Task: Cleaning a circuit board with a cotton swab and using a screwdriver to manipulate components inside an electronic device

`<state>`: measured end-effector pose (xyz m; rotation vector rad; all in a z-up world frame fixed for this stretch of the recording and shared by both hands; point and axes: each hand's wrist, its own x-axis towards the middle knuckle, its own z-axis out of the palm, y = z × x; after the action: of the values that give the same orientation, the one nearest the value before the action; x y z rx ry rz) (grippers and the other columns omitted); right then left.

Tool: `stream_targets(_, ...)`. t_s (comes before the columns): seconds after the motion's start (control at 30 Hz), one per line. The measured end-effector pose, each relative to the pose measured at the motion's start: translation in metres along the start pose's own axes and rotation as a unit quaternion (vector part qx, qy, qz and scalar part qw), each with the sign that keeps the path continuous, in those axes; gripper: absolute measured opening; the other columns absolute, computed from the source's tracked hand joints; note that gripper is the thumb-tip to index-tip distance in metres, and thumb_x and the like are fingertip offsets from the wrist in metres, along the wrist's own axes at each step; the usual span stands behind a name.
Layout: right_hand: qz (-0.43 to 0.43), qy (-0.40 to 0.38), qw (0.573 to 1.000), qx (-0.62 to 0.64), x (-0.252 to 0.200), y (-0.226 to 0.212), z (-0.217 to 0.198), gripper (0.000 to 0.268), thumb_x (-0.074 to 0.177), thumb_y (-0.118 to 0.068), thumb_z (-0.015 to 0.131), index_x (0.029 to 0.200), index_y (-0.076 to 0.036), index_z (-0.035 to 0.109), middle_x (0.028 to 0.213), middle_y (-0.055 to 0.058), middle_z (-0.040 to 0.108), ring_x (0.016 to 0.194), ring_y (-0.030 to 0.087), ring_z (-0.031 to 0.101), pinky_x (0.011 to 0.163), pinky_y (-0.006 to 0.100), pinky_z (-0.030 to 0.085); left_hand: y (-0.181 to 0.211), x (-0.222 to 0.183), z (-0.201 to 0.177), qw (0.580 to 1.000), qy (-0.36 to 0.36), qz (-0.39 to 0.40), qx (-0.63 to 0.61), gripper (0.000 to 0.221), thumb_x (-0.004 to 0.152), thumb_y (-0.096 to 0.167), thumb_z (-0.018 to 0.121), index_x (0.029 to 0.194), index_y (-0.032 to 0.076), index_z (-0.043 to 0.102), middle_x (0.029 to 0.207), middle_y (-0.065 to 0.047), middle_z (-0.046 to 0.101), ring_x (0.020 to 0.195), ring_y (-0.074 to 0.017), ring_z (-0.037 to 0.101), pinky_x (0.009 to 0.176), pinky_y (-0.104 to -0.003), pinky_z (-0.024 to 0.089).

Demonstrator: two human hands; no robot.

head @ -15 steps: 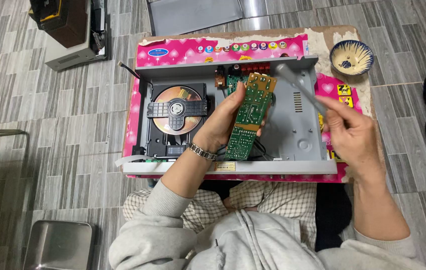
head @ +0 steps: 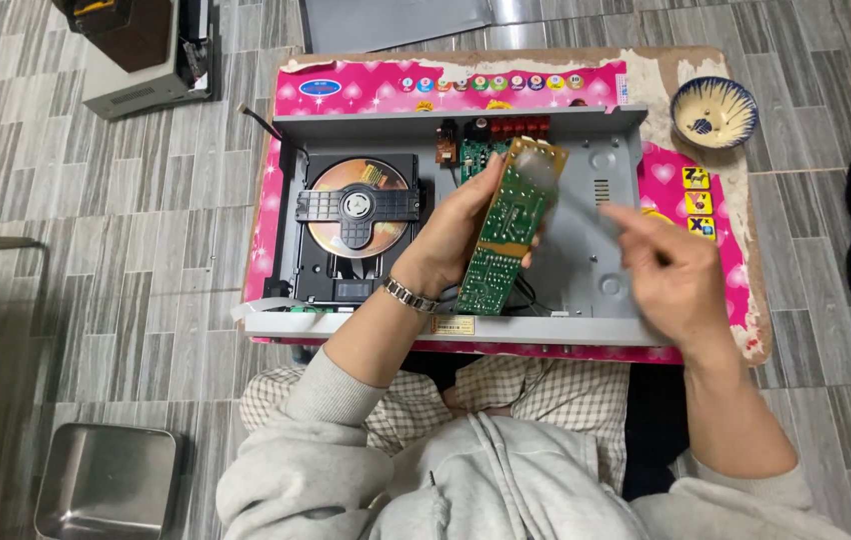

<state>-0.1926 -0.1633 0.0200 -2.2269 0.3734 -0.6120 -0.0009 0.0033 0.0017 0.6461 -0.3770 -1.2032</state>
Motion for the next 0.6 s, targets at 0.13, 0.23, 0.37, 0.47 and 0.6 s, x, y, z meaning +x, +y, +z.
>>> stream_targets(0.13, -0.084, -0.169, 0.976, 0.106, -0.007, 0.002, 0.006, 0.036, 0.085, 0.003, 0.064, 0.11, -0.019, 0.079, 0.078, 0.016, 0.077, 0.065, 0.025, 0.071, 0.064, 0.041, 0.055, -0.009, 0.012, -0.013, 0.996, 0.005, 0.09, -0.02, 0.059, 0.1, 0.055, 0.053, 0.12, 0.0, 0.06, 0.087, -0.024, 0.064, 0.075, -0.0345, 0.071, 0.055, -0.046, 0.063)
stream_targets(0.23, -0.063, -0.196, 0.969, 0.136, -0.007, 0.01, 0.001, 0.041, 0.084, 0.006, 0.062, 0.114, -0.017, 0.079, 0.087, 0.015, 0.08, 0.072, 0.024, 0.073, 0.071, 0.041, 0.057, -0.008, 0.009, -0.013, 0.994, 0.024, 0.103, 0.002, 0.053, 0.101, 0.054, 0.051, 0.113, 0.004, 0.064, 0.089, -0.021, 0.069, 0.079, -0.0319, 0.074, 0.063, -0.044, 0.065)
stream_targets(0.37, 0.059, -0.129, 0.989, 0.047, 0.003, -0.003, -0.003, 0.034, 0.088, 0.005, 0.061, 0.115, -0.01, 0.076, 0.064, 0.001, 0.059, 0.052, 0.01, 0.045, 0.046, 0.024, 0.035, -0.002, 0.002, -0.012, 0.998, 0.01, 0.052, -0.039, 0.053, 0.105, 0.048, 0.047, 0.127, 0.002, 0.061, 0.105, -0.015, 0.072, 0.08, -0.0206, 0.07, 0.07, -0.034, 0.057)
stream_targets(0.47, 0.06, -0.199, 0.974, 0.086, 0.002, 0.007, -0.008, 0.033, 0.085, 0.002, 0.063, 0.11, -0.013, 0.079, 0.055, -0.003, 0.052, 0.046, 0.008, 0.037, 0.041, 0.024, 0.029, 0.0, 0.002, -0.013, 0.998, 0.001, 0.061, -0.027, 0.056, 0.106, 0.048, 0.044, 0.13, 0.0, 0.06, 0.106, -0.016, 0.072, 0.08, -0.0209, 0.071, 0.072, -0.035, 0.059)
stream_targets(0.6, 0.064, -0.065, 0.991, 0.094, 0.003, 0.016, -0.003, 0.029, 0.1, 0.0, 0.059, 0.126, -0.006, 0.069, 0.072, 0.003, 0.06, 0.064, 0.01, 0.053, 0.056, 0.021, 0.04, -0.002, 0.001, -0.009, 0.999, 0.013, 0.045, -0.02, 0.054, 0.104, 0.05, 0.045, 0.123, 0.002, 0.063, 0.093, -0.012, 0.073, 0.073, -0.0207, 0.071, 0.065, -0.033, 0.058)
